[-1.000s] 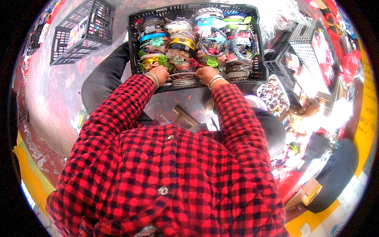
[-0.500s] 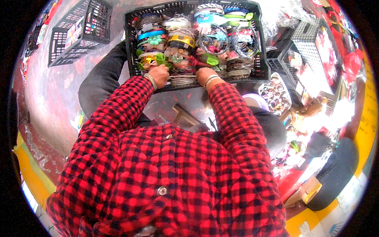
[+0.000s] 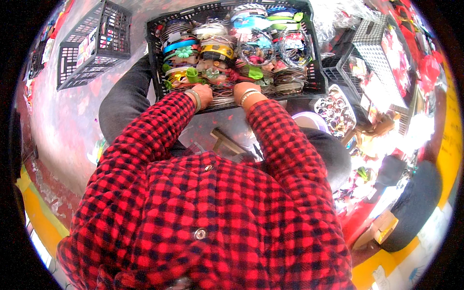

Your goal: The person sits on the floor and organizes a black crate filled with various hair accessories. They pick up, sort, and arrange multiple bundles of hair ties, headbands, and clips within the crate.

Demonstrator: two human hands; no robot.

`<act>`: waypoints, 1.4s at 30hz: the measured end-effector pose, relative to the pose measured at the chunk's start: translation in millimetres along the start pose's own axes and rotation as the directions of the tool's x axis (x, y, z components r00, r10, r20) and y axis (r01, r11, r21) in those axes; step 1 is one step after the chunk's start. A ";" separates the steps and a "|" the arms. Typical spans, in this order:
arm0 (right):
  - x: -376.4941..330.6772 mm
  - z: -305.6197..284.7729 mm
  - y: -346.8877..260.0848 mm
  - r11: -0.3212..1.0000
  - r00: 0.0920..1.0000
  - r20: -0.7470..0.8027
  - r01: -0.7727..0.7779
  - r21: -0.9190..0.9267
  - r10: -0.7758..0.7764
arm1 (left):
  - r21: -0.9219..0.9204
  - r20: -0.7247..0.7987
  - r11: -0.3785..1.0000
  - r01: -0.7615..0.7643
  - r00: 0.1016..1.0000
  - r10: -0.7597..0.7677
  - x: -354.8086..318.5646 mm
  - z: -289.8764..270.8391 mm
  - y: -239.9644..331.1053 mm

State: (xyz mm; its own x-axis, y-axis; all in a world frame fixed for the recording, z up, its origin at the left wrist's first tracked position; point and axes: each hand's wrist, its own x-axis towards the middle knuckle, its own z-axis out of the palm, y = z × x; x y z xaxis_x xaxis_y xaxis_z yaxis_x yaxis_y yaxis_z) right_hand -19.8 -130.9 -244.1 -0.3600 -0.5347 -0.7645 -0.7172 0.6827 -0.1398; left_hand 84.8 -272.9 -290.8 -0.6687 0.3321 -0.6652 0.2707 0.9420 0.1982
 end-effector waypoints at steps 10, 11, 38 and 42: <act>15.9 24.9 -5.2 0.986 0.984 -0.179 0.022 0.167 0.009 | -0.183 0.077 0.953 0.243 0.969 -0.233 -15.5 -33.9 4.9; 19.8 29.8 -4.1 0.987 0.982 -0.189 0.026 0.159 0.005 | -0.228 0.081 0.942 0.248 0.969 -0.235 -18.3 -37.5 3.8; 30.9 37.3 -5.6 0.988 0.988 0.061 -0.143 0.056 0.139 | -0.138 0.057 0.980 0.145 0.989 -0.138 9.2 3.1 -1.5; 29.4 32.7 -9.2 0.969 0.980 0.132 -0.173 0.174 0.151 | -0.172 0.064 0.959 0.223 0.974 -0.215 3.5 -2.4 1.5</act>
State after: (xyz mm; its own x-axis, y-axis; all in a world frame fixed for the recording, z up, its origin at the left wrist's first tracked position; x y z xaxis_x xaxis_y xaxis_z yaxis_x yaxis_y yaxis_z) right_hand -4.2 -136.7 -285.8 -0.3827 -0.3550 -0.8529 -0.5295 0.8409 -0.1124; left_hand 81.2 -270.2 -291.1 -0.6656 0.1177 -0.7369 -0.0085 0.9862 0.1652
